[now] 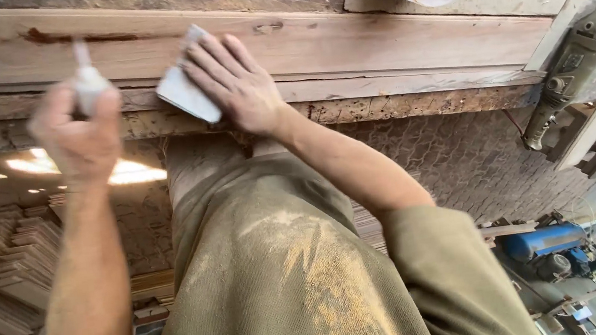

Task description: Applying glue and sanding wooden panels on a workbench.

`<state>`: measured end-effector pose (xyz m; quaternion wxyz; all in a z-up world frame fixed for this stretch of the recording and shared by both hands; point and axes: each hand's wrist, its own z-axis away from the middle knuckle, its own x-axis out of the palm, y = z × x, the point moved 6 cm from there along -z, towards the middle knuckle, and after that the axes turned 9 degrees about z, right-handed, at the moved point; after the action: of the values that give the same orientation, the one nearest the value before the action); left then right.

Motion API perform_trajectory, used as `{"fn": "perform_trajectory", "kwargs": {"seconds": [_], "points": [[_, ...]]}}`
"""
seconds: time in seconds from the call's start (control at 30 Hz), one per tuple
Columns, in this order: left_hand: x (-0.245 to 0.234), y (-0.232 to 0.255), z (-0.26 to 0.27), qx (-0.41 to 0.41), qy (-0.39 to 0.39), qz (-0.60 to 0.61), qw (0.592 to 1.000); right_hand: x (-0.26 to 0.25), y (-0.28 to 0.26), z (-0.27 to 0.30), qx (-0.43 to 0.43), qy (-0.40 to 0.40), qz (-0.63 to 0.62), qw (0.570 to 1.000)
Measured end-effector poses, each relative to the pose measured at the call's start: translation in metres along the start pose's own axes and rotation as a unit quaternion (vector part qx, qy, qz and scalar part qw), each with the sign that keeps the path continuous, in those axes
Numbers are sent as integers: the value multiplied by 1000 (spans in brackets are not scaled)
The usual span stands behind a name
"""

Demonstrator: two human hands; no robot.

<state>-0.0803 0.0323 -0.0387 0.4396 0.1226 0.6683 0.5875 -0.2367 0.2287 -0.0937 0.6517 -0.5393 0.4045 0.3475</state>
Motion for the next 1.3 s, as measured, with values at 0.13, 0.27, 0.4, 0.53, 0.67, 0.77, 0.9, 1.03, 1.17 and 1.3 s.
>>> {"fn": "perform_trajectory", "kwargs": {"seconds": [0.13, 0.27, 0.4, 0.53, 0.67, 0.77, 0.9, 1.03, 1.17, 1.3], "points": [[79, 64, 1, -12, -30, -23, 999, -24, 51, 22, 18, -145, 37, 989], [142, 86, 4, -51, -91, -72, 992, -64, 143, 120, 126, -134, 109, 977], [182, 62, 11, -23, -101, -168, 980, -46, 235, 253, 102, 136, 182, 969], [197, 63, 6, -43, -129, -198, 971, -83, 222, 241, 120, 177, 181, 960], [207, 91, -12, -96, -167, -178, 965, -84, 224, 241, 123, 183, 172, 960], [205, 86, -6, -99, -159, -172, 967, -85, 223, 242, 124, 182, 170, 960], [192, 80, -2, -119, -145, -169, 968, -88, 222, 239, 130, 179, 172, 960], [195, 87, -4, -89, -138, -172, 971, -88, 221, 240, 130, 178, 170, 961], [199, 87, -3, -107, -137, -154, 973, -86, 224, 241, 129, 180, 167, 961], [184, 80, 3, -140, -116, -163, 970, -86, 225, 242, 128, 189, 167, 959]]}}
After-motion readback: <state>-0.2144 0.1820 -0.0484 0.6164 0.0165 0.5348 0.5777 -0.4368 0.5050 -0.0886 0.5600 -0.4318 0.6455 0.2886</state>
